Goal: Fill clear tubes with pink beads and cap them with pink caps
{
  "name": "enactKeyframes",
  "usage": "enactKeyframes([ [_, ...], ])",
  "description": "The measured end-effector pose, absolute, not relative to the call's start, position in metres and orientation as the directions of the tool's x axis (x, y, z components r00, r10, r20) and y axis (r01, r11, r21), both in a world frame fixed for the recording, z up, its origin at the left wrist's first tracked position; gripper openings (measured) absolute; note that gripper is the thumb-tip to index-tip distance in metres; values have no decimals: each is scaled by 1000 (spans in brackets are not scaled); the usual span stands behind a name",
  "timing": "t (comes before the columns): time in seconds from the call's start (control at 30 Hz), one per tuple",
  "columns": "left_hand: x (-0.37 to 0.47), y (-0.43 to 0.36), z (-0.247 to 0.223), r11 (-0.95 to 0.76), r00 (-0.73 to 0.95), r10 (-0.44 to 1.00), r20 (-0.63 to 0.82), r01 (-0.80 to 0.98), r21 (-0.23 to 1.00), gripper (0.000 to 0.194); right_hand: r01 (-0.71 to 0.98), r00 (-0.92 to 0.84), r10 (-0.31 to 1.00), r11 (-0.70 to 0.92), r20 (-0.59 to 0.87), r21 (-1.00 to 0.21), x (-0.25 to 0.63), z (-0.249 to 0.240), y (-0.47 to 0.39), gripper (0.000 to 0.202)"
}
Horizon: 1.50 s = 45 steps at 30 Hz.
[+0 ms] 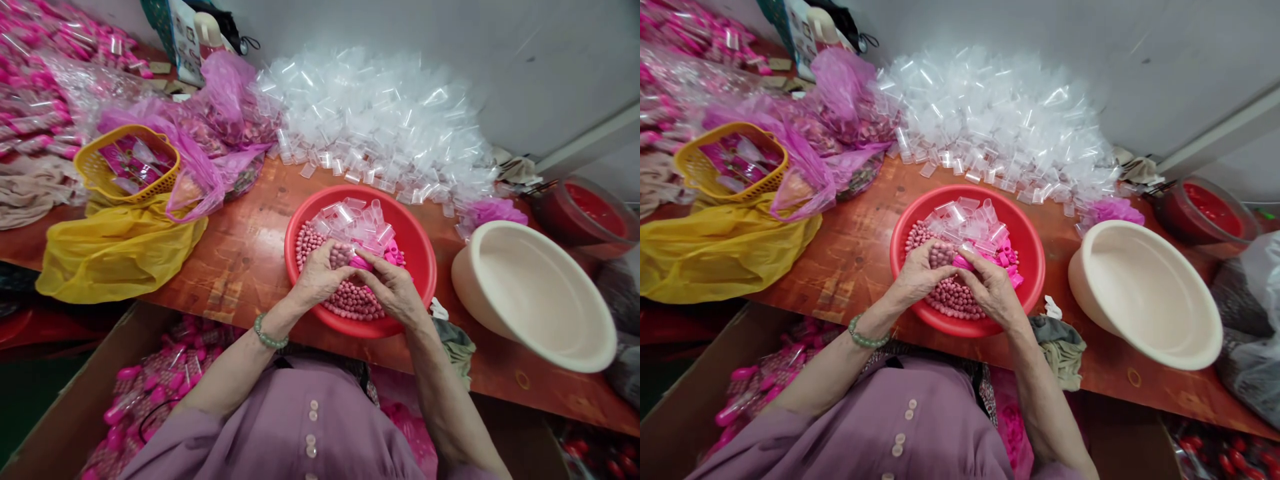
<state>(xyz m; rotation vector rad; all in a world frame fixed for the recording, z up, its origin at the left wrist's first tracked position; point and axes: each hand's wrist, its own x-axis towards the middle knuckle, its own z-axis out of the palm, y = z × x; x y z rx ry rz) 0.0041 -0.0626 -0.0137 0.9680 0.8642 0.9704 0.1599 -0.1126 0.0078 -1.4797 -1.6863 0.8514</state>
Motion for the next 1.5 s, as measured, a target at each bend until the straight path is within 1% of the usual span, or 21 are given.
enactKeyframes([
  [0.1, 4, -62, -11, 262, 323, 932, -161, -298, 918, 32, 561, -161, 975, 216, 151, -799, 164, 9, -110, 46],
  [0.2, 3, -61, -10, 288, 325, 929, -179, -325, 901, 32, 563, -213, 959, 277, 187, -779, 166, 9, -107, 43],
  [0.33, 2, -62, -11, 323, 337, 919, -204, -349, 880, 31, 576, -259, 947, 307, 187, -758, 167, 11, -105, 40],
  [0.47, 0, -65, -13, 306, 362, 916, -173, -352, 885, 30, 611, -287, 944, 311, 162, -728, 166, 15, -105, 37],
  [0.57, -1, -64, -14, 305, 397, 905, -151, -360, 882, 32, 585, -262, 957, 260, 124, -768, 166, 18, -106, 36],
  [0.63, -2, -62, -12, 315, 434, 891, -135, -375, 872, 34, 524, -230, 969, 201, 90, -827, 168, 20, -108, 36],
  [0.7, -4, -61, -9, 347, 505, 854, -129, -368, 862, 34, 452, -177, 981, 149, 75, -879, 173, 22, -108, 36],
  [0.83, -10, -61, -4, 411, 635, 764, -115, -341, 846, 38, 353, -22, 996, 92, 90, -931, 182, 26, -103, 37],
  [0.9, -13, -62, -4, 424, 685, 723, -91, -336, 841, 39, 337, 24, 993, 104, 119, -936, 181, 28, -97, 34],
  [1.0, -15, -61, -9, 428, 739, 672, -58, -324, 844, 37, 348, -1, 982, 176, 187, -921, 173, 30, -85, 28],
  [1.13, -15, -59, -16, 424, 753, 656, -48, -315, 849, 38, 368, -40, 972, 231, 233, -901, 163, 29, -73, 26],
  [1.27, -15, -57, -18, 423, 777, 628, -48, -288, 859, 36, 385, -85, 972, 235, 219, -893, 157, 31, -70, 26],
  [1.4, -14, -58, -16, 447, 781, 623, -51, -301, 842, 37, 443, -163, 966, 252, 199, -860, 158, 33, -71, 23],
  [1.5, -14, -58, -13, 468, 762, 643, -70, -319, 824, 41, 492, -135, 971, 240, 199, -837, 169, 33, -73, 24],
])
